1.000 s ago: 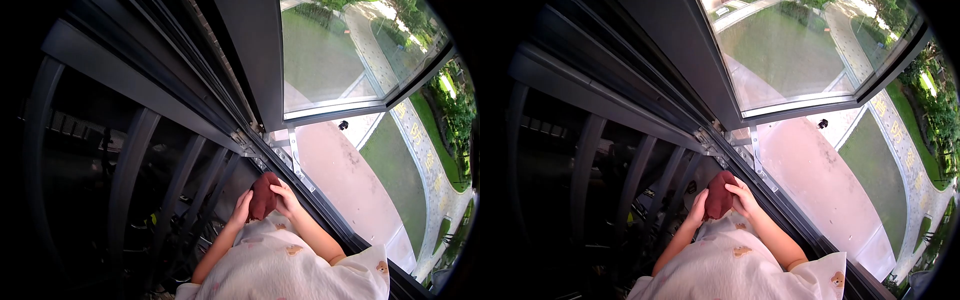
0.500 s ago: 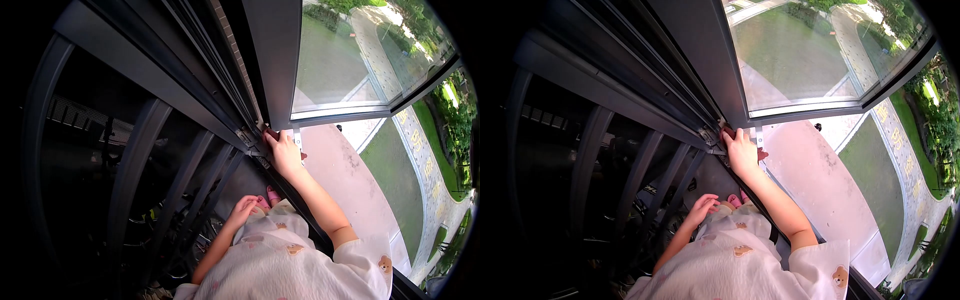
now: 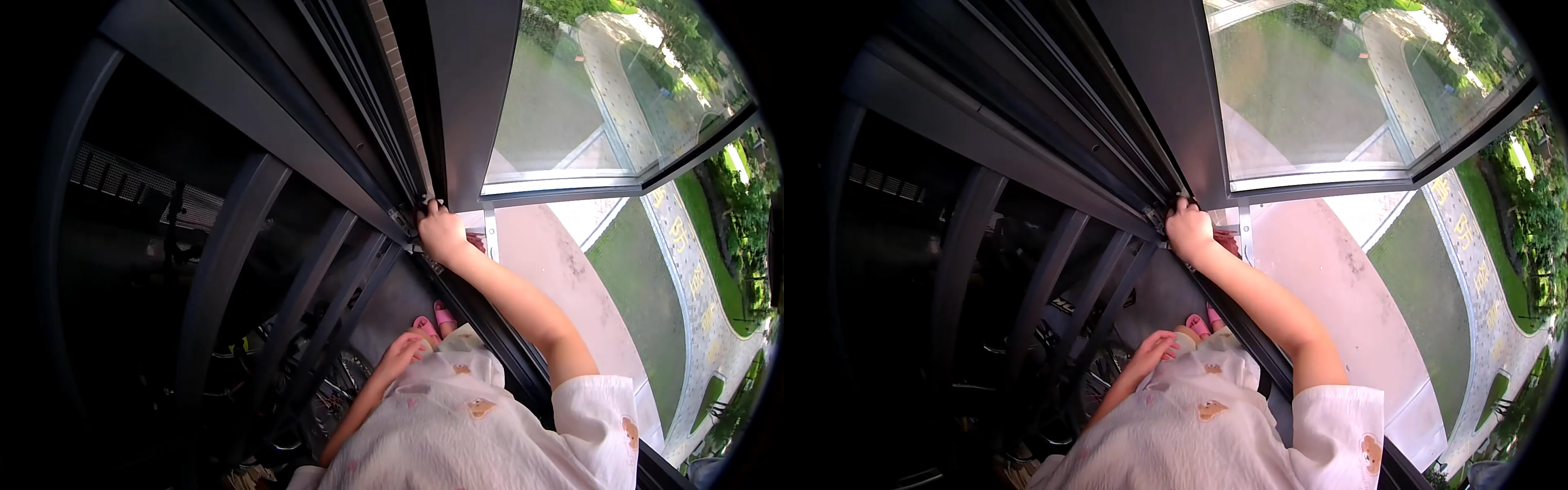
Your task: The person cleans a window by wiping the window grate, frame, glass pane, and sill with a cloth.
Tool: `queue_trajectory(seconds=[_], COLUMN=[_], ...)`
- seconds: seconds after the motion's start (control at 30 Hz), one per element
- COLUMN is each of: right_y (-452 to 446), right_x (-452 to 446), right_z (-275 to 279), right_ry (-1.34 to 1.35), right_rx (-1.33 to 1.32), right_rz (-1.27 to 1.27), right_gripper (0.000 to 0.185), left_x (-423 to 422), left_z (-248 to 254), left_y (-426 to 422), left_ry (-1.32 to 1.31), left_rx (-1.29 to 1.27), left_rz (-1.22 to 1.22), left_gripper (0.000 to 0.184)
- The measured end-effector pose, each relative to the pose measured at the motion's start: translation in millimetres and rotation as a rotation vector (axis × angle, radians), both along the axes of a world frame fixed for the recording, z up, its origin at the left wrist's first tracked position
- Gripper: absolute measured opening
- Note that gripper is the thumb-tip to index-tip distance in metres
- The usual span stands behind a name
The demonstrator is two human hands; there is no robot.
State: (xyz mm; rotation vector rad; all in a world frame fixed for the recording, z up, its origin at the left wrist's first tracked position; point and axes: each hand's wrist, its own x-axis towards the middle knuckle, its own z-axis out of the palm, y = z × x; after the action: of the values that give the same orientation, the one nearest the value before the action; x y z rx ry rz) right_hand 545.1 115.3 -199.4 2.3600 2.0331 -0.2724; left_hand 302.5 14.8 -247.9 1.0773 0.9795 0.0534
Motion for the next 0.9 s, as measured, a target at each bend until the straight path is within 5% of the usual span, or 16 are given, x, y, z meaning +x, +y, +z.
queue_trajectory(seconds=[0.33,0.67,0.9], right_y=[-8.3,0.3,18.1], right_x=[-22.4,-37.8,-34.6], right_z=[62.0,-24.9,-21.0], right_ry=[0.235,0.043,0.023], right_rx=[0.599,0.386,0.153], right_rz=[-0.214,-0.289,-0.314], right_gripper=[0.05,0.047,0.029], left_x=[0.9,12.1,10.1], left_z=[1.6,8.5,9.2], left_y=[-1.1,-0.9,0.4], left_ry=[0.017,-0.091,-0.06], left_rx=[0.032,0.026,0.038], left_rz=[-0.04,-0.062,-0.049], left_gripper=[0.021,0.02,0.02])
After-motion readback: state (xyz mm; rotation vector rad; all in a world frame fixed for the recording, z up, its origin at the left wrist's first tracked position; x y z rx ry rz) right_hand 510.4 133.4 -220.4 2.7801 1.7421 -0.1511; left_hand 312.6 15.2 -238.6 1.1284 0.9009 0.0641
